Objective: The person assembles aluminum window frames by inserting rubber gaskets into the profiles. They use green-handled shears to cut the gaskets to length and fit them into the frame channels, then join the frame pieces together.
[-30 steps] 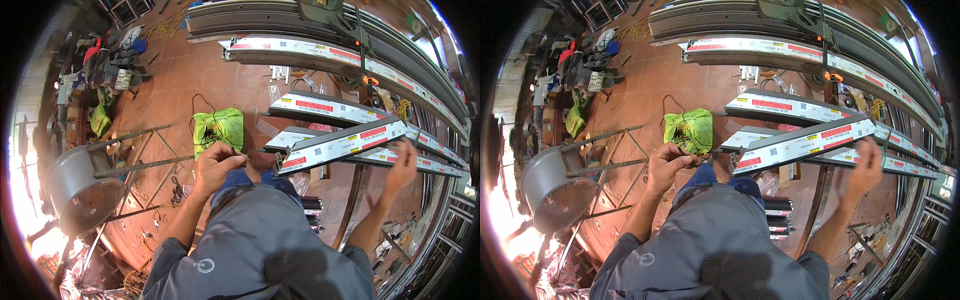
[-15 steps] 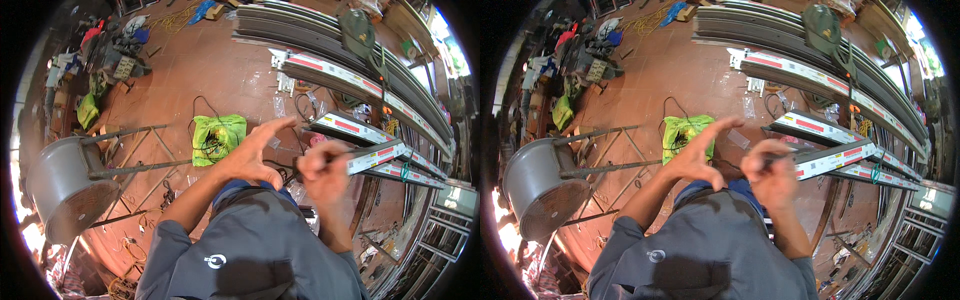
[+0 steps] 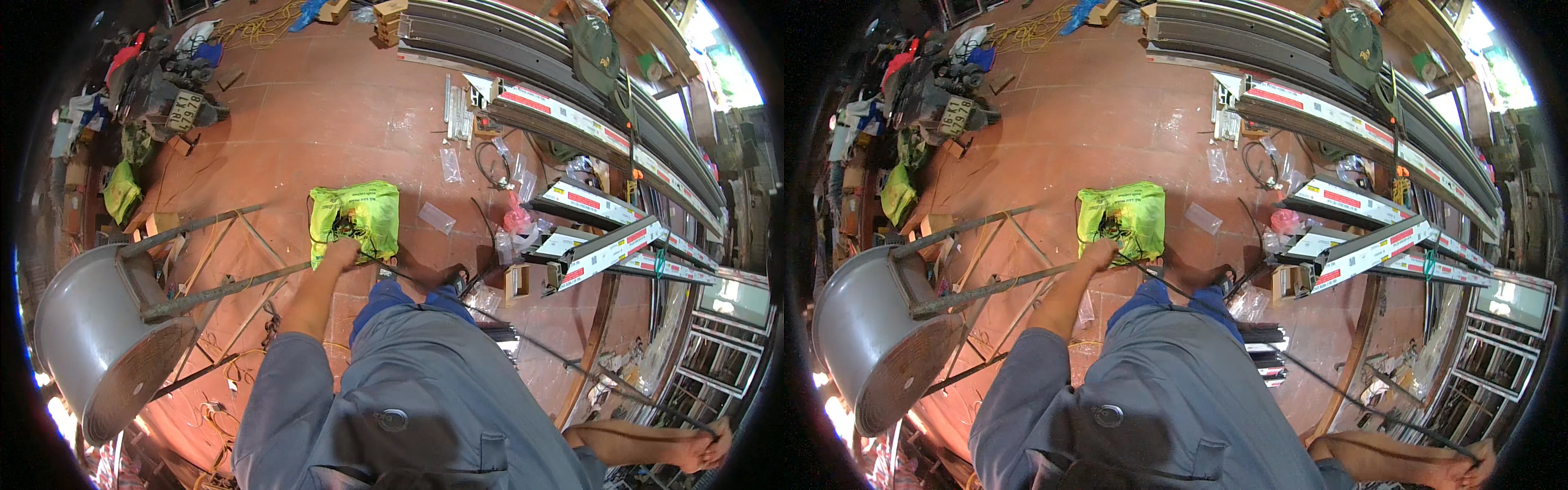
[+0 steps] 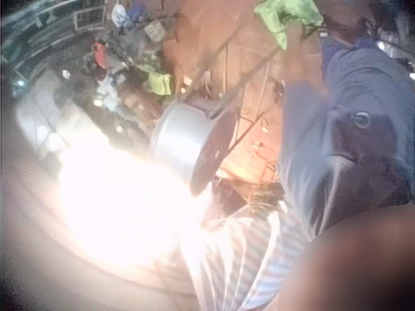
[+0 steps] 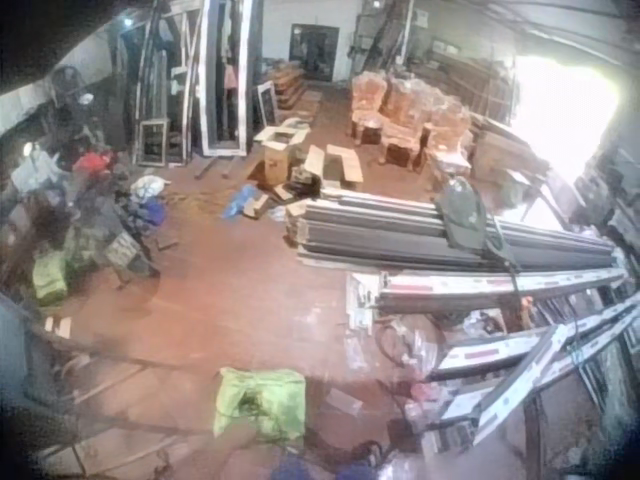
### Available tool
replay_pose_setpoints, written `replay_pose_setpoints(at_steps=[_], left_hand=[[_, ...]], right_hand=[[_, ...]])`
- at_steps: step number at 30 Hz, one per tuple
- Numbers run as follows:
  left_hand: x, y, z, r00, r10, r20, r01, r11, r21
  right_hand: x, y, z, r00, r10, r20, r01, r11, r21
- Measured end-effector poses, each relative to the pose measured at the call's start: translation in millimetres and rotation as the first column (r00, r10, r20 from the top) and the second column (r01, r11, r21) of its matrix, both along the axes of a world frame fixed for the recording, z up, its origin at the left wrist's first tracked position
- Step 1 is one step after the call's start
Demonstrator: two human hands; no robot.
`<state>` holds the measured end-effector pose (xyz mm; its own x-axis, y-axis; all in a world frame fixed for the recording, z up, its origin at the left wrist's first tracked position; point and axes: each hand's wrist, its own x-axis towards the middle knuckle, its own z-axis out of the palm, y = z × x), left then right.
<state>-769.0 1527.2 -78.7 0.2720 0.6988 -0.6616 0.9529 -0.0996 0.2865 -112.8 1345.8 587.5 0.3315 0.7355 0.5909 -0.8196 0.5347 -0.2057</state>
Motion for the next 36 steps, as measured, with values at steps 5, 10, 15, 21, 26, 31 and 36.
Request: replay_pose_setpoints(at_steps=[5, 10, 15, 21, 26, 31, 36], left_hand=[[-30, 56, 61, 0.866, 0.246, 0.436, -0.269, 0.963, -0.010], [-4, 97, 161, 0.876, -0.012, 0.482, -0.113, 0.967, 0.230], [57, 98, 241, 0.742, 0.189, 0.643, -0.160, 0.982, -0.104], [118, 59, 291, 0.632, 0.198, 0.749, -0.051, 0.975, -0.215], [136, 35, 300, 0.675, 0.055, 0.736, -0.271, 0.946, 0.177], [127, 18, 292, 0.628, 0.224, 0.746, -0.445, 0.889, 0.108], [129, -1, 281, 0.707, 0.264, 0.657, -0.455, 0.880, 0.136]], right_hand=[[68, -131, -110, 0.381, -0.789, 0.483, 0.925, 0.319, -0.208], [26, -132, -366, 0.531, -0.378, 0.758, 0.701, -0.307, -0.644], [-103, -49, -516, 0.306, 0.727, 0.615, 0.945, -0.154, -0.288], [-296, 115, -454, 0.636, 0.754, 0.166, -0.141, 0.325, -0.935], [-341, 175, -399, 0.680, 0.733, -0.009, -0.182, 0.156, -0.971], [-362, 180, -394, 0.669, 0.737, -0.100, -0.240, 0.086, -0.967], [-367, 193, -417, 0.621, 0.783, -0.042, -0.061, -0.005, -0.998]])
